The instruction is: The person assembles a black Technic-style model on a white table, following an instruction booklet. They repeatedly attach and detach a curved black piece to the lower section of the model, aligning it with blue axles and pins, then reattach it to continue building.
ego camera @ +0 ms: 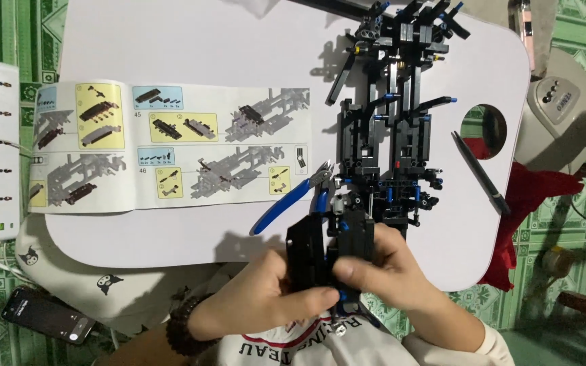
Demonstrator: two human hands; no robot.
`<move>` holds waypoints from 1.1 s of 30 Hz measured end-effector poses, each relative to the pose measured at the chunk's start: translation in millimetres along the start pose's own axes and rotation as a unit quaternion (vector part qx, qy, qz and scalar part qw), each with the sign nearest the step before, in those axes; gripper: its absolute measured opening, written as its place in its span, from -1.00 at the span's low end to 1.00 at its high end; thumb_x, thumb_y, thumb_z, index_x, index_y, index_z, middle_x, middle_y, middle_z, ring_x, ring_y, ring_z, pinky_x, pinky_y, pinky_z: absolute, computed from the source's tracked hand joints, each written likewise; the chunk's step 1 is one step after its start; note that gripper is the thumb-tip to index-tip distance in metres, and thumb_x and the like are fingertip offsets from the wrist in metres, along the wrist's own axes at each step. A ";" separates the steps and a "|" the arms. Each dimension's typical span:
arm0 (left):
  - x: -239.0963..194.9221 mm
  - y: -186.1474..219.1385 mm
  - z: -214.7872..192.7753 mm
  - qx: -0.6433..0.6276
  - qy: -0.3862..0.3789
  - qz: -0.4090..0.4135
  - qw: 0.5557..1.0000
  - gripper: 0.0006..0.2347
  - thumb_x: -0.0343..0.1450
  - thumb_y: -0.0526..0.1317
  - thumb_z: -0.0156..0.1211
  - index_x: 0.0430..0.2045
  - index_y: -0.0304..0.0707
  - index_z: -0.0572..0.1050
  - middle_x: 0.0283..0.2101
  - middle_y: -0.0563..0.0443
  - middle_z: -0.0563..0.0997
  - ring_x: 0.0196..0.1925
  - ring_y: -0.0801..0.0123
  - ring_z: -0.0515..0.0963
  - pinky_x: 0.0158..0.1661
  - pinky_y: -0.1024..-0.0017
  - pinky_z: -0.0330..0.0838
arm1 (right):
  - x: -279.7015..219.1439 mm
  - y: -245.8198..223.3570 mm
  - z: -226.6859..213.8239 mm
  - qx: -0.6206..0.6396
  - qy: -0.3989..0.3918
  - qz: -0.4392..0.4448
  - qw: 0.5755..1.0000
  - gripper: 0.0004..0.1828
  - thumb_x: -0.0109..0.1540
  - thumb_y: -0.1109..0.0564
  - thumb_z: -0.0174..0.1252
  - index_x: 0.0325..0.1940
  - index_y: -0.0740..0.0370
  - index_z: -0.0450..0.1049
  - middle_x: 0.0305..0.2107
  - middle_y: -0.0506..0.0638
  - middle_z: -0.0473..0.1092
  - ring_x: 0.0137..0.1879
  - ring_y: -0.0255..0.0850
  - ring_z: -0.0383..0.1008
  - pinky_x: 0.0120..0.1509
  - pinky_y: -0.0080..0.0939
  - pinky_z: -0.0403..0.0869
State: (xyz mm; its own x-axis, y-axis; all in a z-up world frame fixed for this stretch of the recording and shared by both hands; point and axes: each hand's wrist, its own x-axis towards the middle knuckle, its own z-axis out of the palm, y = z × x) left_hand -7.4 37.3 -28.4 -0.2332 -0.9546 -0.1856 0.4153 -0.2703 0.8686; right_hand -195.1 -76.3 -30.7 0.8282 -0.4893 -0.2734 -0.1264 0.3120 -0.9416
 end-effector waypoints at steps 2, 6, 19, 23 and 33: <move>-1.3 -0.4 0.6 -0.010 -0.007 0.014 1.000 -0.86 0.33 -0.24 0.12 -0.55 -0.39 0.47 -0.64 0.15 0.45 -0.71 0.58 0.29 -0.66 0.65 0.14 | -7.1 3.7 -3.8 0.023 -0.022 0.039 0.999 -0.77 0.08 0.30 0.16 -0.19 0.37 0.37 -0.54 -0.04 0.37 -0.52 -0.36 0.29 -0.46 -0.44 0.30; -5.7 -6.8 4.3 -0.077 -0.021 0.028 0.996 -0.91 0.32 -0.36 0.07 -0.61 -0.37 0.45 -0.67 0.12 0.47 -0.68 0.53 0.36 -0.59 0.64 0.22 | -3.0 -10.9 2.2 0.031 -0.094 0.081 0.992 -0.88 0.11 0.30 0.12 -0.28 0.37 0.39 -0.59 -0.07 0.34 -0.55 -0.38 0.23 -0.50 -0.45 0.24; -14.2 -18.5 6.5 -0.189 -0.013 0.071 0.979 -0.90 0.31 -0.40 0.01 -0.64 -0.22 0.37 -0.72 0.20 0.31 -0.75 0.55 0.19 -0.61 0.61 0.13 | 3.2 1.1 -9.8 0.130 -0.121 -0.016 0.984 -0.44 0.09 0.33 0.11 0.17 0.49 0.20 -0.75 -0.13 0.19 -0.67 -0.34 0.25 -0.58 -0.50 0.32; -6.5 -21.0 3.1 -0.068 0.023 0.070 0.995 -0.88 0.31 -0.28 0.10 -0.66 -0.26 0.40 -0.73 0.16 0.39 -0.76 0.55 0.27 -0.65 0.63 0.19 | -0.2 -5.2 -9.2 0.044 -0.078 0.057 0.994 -0.52 0.00 0.29 0.18 -0.01 0.46 0.34 -0.56 -0.04 0.38 -0.60 -0.38 0.23 -0.53 -0.48 0.21; 28.7 55.3 -53.1 0.491 0.156 -0.358 0.778 -0.58 0.50 -0.01 -0.13 -0.70 -0.31 0.45 -0.82 0.17 0.29 -0.85 0.58 0.17 -0.81 0.71 0.05 | 5.4 -29.9 -38.9 -0.013 -0.133 0.061 0.989 -0.79 0.04 0.29 0.27 -0.32 0.30 0.38 -0.61 -0.09 0.36 -0.61 -0.40 0.26 -0.56 -0.47 0.26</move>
State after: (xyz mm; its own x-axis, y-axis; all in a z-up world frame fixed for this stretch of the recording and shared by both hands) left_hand 55.6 -11.7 -10.0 0.1929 -0.6284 -0.7536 -0.6321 -0.6670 0.3945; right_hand -208.1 -120.0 -11.7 0.9197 -0.2165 -0.3275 -0.2456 0.3334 -0.9102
